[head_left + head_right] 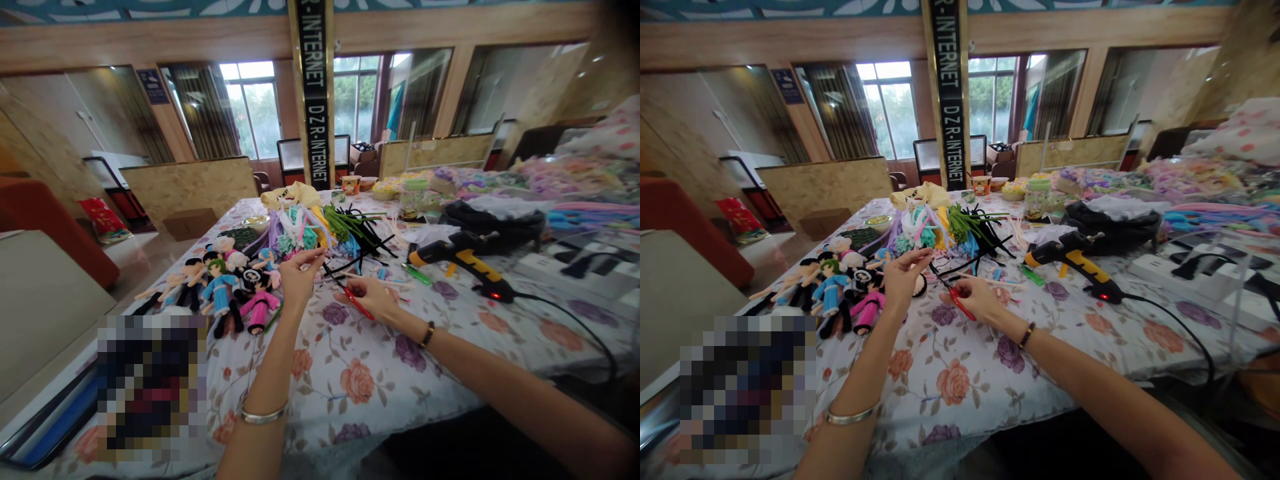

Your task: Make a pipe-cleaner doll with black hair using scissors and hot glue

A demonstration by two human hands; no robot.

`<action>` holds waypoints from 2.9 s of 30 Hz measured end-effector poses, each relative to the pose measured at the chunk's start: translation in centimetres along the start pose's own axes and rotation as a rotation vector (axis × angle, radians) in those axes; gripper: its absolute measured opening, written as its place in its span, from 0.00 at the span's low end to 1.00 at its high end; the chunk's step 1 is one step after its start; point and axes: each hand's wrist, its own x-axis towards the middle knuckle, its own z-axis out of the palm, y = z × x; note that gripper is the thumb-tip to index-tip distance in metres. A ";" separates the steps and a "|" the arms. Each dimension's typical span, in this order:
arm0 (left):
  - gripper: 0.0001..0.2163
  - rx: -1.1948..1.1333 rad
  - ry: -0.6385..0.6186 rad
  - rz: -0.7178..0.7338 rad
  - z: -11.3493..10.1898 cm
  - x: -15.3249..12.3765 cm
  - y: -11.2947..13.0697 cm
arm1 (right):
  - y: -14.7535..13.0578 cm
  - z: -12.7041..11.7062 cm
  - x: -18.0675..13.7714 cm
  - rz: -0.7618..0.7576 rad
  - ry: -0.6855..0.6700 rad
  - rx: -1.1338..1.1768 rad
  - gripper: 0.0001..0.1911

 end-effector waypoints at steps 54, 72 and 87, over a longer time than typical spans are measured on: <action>0.10 -0.082 0.009 -0.068 0.2 -0.2 0.1 | -0.2 0.3 -0.2 -0.007 0.007 -0.033 0.24; 0.09 -0.089 0.012 -0.075 0.2 -0.2 0.1 | 0.0 0.7 -0.2 0.023 -0.009 0.011 0.24; 0.09 -0.143 0.022 -0.079 0.3 -0.3 0.1 | -0.7 0.6 -0.1 0.037 0.011 0.041 0.24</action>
